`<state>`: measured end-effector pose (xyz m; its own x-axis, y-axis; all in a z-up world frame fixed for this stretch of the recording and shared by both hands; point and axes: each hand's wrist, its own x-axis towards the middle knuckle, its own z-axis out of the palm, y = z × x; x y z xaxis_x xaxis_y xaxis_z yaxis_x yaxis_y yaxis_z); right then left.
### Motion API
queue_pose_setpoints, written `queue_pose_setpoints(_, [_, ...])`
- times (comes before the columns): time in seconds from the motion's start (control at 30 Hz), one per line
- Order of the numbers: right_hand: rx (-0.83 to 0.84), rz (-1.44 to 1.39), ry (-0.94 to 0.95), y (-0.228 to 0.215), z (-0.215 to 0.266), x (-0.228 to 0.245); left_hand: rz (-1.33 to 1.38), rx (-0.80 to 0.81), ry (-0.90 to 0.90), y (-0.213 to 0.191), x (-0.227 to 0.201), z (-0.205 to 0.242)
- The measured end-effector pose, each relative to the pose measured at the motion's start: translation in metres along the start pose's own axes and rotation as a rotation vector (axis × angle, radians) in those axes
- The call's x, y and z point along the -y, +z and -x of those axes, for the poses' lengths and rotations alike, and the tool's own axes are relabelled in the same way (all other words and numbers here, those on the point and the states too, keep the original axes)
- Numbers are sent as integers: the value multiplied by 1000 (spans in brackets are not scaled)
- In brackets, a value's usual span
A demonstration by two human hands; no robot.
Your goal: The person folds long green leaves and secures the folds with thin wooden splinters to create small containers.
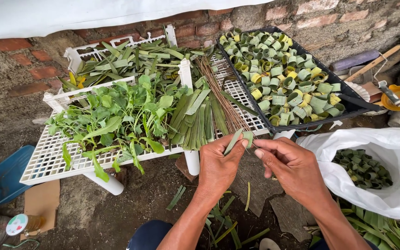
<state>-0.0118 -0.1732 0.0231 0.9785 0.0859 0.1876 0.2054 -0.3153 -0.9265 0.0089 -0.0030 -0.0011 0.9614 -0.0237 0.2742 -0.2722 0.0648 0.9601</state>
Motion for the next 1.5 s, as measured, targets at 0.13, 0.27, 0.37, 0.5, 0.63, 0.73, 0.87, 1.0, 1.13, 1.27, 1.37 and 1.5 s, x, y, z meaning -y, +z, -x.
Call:
queue_pose_setpoints(0.13, [-55, -13, 70, 1, -1, 5, -81, -14, 37, 2, 2, 0])
queue_pose_setpoints(0.27, [-75, 47, 35, 2, -2, 3, -145, -10, 68, 2, 5, 1])
queue_pose_setpoints(0.37, [-93, 108, 18, 3, -1, 0, -212, -9, 113, 2, 17, 2])
queue_pose_setpoints(0.5, [-115, 112, 41, 5, -3, -4, -287, -25, 144, 4, 20, 2])
queue_pose_setpoints(0.63, [-116, 182, 55, 7, -3, -4, -436, -31, 318, 6, 28, 4])
queue_pose_setpoints(0.73, [-114, 239, 42, 10, -2, -4, -546, -36, 436, 5, 36, 6])
queue_pose_setpoints(0.87, [-111, 286, 54, 9, -3, 2, -632, 12, 456, 1, 39, 6])
queue_pose_setpoints(1.0, [-123, 252, 42, 6, -3, -5, -609, 56, 443, 1, 30, 4])
queue_pose_setpoints(1.13, [-82, 277, -69, -1, -4, -4, -225, 109, 146, -1, 10, 2])
queue_pose_setpoints(1.27, [6, 299, -262, -8, -3, -2, 159, 157, -179, -3, -6, -4])
queue_pose_setpoints(1.37, [40, 329, -342, -13, -3, -9, 271, 222, -339, -9, -4, -8])
queue_pose_setpoints(1.5, [108, 332, -268, -19, -3, -15, 444, 315, -328, -13, 25, -5])
